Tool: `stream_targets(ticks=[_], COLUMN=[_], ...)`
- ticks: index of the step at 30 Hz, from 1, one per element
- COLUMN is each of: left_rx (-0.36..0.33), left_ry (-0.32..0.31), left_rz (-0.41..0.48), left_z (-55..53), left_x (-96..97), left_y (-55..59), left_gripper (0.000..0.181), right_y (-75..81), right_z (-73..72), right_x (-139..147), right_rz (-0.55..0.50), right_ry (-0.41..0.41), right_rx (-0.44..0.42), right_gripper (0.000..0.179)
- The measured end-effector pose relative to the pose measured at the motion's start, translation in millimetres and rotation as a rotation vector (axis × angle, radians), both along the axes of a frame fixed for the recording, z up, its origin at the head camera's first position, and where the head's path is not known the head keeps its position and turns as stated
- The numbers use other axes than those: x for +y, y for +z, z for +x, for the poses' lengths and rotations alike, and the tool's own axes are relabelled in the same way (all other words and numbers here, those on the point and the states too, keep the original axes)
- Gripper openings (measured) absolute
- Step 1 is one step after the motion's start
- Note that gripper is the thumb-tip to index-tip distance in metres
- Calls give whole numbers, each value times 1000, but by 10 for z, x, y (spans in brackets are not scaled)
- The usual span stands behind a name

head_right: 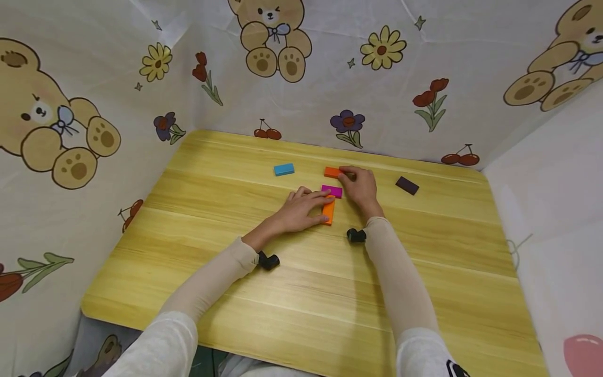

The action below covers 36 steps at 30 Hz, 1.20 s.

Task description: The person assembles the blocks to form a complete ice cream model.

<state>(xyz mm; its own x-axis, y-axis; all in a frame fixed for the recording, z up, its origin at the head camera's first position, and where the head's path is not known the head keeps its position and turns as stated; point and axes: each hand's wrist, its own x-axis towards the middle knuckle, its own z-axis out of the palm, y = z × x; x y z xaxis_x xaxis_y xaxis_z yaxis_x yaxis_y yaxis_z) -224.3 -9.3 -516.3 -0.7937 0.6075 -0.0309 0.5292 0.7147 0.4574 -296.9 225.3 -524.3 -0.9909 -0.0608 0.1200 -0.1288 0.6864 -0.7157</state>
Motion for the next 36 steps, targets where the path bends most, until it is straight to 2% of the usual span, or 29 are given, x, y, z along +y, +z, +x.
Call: stream_targets(ticks=[15, 20, 36], left_rx=[-7, -14, -19], left_ry=[3, 9, 8], left_rz=[9, 3, -4], left_z=[-24, -11, -2], left_x=[-1, -1, 22], left_y=[31, 24, 18], left_gripper=[61, 62, 62], right_y=[18, 11, -62], right_z=[54, 100, 186], right_x=[27, 29, 41], right_rz=[-88, -97, -153], right_ry=[21, 29, -3], right_rx=[-56, -47, -65], right_gripper=[35, 35, 35])
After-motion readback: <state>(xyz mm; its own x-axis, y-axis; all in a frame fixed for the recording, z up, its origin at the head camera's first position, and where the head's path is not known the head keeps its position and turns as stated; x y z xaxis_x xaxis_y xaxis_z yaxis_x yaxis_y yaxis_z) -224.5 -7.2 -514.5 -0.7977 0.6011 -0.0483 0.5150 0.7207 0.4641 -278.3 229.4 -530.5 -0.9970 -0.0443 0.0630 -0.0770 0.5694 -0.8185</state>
